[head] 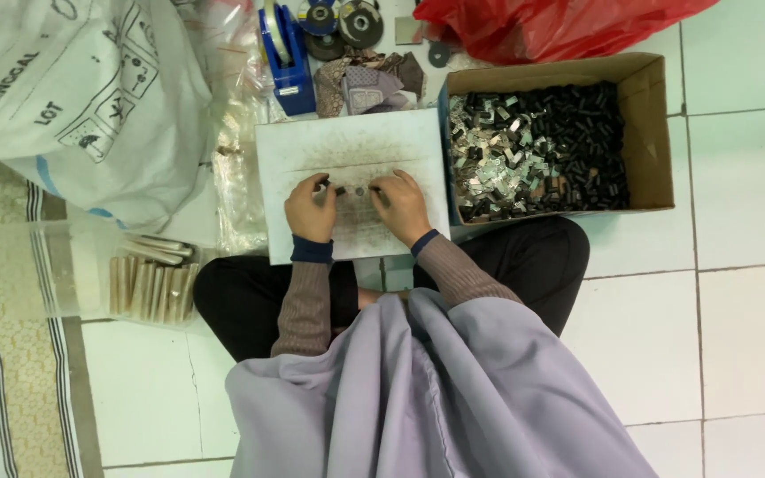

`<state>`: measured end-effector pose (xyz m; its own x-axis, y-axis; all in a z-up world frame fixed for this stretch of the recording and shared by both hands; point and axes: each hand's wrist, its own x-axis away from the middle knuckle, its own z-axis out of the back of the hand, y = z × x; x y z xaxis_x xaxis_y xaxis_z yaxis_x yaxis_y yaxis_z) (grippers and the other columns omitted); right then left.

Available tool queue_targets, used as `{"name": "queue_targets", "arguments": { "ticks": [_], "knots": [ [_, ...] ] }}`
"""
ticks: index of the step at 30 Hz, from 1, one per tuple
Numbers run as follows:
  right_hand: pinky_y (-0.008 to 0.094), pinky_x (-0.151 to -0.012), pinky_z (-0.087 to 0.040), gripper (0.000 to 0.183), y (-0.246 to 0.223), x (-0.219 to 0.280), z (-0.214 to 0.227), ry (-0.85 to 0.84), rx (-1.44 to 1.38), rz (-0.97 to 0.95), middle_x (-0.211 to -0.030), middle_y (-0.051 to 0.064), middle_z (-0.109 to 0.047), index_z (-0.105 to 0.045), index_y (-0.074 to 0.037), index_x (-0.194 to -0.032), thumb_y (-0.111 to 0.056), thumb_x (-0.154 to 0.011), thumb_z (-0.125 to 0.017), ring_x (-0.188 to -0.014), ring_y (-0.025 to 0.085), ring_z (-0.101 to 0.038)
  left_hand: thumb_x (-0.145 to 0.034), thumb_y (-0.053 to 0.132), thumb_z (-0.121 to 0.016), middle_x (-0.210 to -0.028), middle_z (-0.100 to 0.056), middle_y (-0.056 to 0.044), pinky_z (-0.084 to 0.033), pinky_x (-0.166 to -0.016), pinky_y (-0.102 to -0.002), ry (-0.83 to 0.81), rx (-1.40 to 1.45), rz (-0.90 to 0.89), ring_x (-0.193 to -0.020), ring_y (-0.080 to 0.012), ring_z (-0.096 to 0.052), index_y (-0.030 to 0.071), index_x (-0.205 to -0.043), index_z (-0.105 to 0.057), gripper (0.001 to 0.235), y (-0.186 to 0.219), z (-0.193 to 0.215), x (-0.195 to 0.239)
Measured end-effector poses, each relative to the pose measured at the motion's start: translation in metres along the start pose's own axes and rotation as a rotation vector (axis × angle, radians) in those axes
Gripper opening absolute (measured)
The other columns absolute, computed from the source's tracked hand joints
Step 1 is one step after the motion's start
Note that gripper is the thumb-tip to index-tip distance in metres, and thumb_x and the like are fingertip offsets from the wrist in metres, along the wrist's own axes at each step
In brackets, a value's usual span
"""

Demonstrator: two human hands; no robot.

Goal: The person sits on the floor and packs small black plastic parts into a clear plastic bag. They seal the bag with a white label and place it into a plastic container. The person then sorts through a cardboard box filled with mixed metal and plastic parts, picking out black pieces and placing them on a white board.

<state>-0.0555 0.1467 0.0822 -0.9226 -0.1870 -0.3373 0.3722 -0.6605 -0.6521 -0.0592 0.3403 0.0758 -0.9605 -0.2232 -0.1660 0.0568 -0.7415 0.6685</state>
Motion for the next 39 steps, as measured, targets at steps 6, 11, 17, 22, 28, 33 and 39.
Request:
{"name": "queue_targets", "arguments": {
  "ticks": [6,11,17,22,28,33,39],
  "knots": [
    [0.047,-0.115,-0.035,0.016,0.026,0.000,-0.030,0.005,0.242,0.120,-0.096,-0.002,-0.077,-0.073,-0.020,-0.101,-0.014,-0.087,-0.080,-0.102,0.015,-0.071,-0.095,0.015,-0.072,-0.104,-0.074,-0.007,-0.053,-0.093,-0.041,0.006,0.179,-0.010,-0.099,-0.0276,-0.071,0.013,-0.115,-0.073,0.019,-0.002,-0.013,0.006],
    [0.045,-0.109,-0.044,0.022,0.022,0.013,-0.029,-0.024,0.147,0.211,-0.102,0.005,-0.077,-0.073,-0.015,-0.109,-0.012,-0.088,-0.077,-0.104,0.021,-0.071,-0.096,0.014,-0.073,-0.105,-0.073,-0.009,-0.052,-0.099,-0.043,0.015,0.215,-0.032,-0.102,-0.0288,-0.070,0.011,-0.121,-0.070,0.026,-0.003,-0.020,0.017],
    [0.047,-0.107,-0.049,0.040,0.005,0.013,-0.011,-0.033,0.017,0.162,-0.112,0.017,-0.071,-0.065,-0.004,-0.126,-0.004,-0.086,-0.069,-0.112,0.033,-0.067,-0.096,0.020,-0.073,-0.119,-0.070,-0.007,-0.039,-0.110,-0.046,-0.008,0.193,-0.005,-0.115,-0.0249,-0.064,0.015,-0.135,-0.062,0.041,-0.007,-0.026,0.030],
    [0.047,-0.104,-0.051,0.040,-0.002,0.010,0.000,-0.058,-0.063,0.041,-0.116,0.016,-0.066,-0.061,-0.003,-0.129,0.001,-0.089,-0.063,-0.116,0.035,-0.065,-0.097,0.028,-0.071,-0.138,-0.061,-0.008,-0.034,-0.113,-0.050,-0.134,0.132,0.046,-0.131,-0.0295,-0.053,0.017,-0.141,-0.057,0.048,-0.002,-0.022,0.023],
    [0.047,-0.102,-0.052,0.039,0.017,0.010,0.036,0.058,-0.172,-0.046,-0.118,0.014,-0.065,-0.060,-0.005,-0.130,0.006,-0.092,-0.060,-0.117,0.034,-0.063,-0.096,0.036,-0.072,-0.149,-0.046,-0.013,-0.033,-0.110,-0.056,-0.144,0.054,-0.033,-0.136,-0.0391,-0.043,0.018,-0.133,-0.063,0.042,0.020,-0.026,0.017],
    [0.051,-0.100,-0.049,0.021,0.075,0.000,0.128,0.086,-0.071,-0.214,-0.113,0.009,-0.070,-0.068,-0.010,-0.123,-0.009,-0.103,-0.064,-0.114,0.033,-0.065,-0.094,0.035,-0.073,-0.138,-0.053,-0.007,-0.038,-0.104,-0.050,-0.144,0.138,-0.209,-0.129,-0.0352,-0.052,0.020,-0.117,-0.069,0.027,0.066,-0.051,0.008],
    [0.059,-0.085,-0.057,0.041,0.213,0.025,0.223,-0.260,0.186,-0.663,-0.107,0.025,-0.073,-0.070,0.002,-0.123,-0.028,-0.095,-0.078,-0.105,0.043,-0.069,-0.085,0.039,-0.073,-0.112,-0.070,0.001,-0.053,-0.083,-0.041,-0.260,0.268,-0.567,-0.102,-0.0254,-0.071,0.028,-0.112,-0.071,0.029,0.140,-0.167,0.009]
  ]
}}
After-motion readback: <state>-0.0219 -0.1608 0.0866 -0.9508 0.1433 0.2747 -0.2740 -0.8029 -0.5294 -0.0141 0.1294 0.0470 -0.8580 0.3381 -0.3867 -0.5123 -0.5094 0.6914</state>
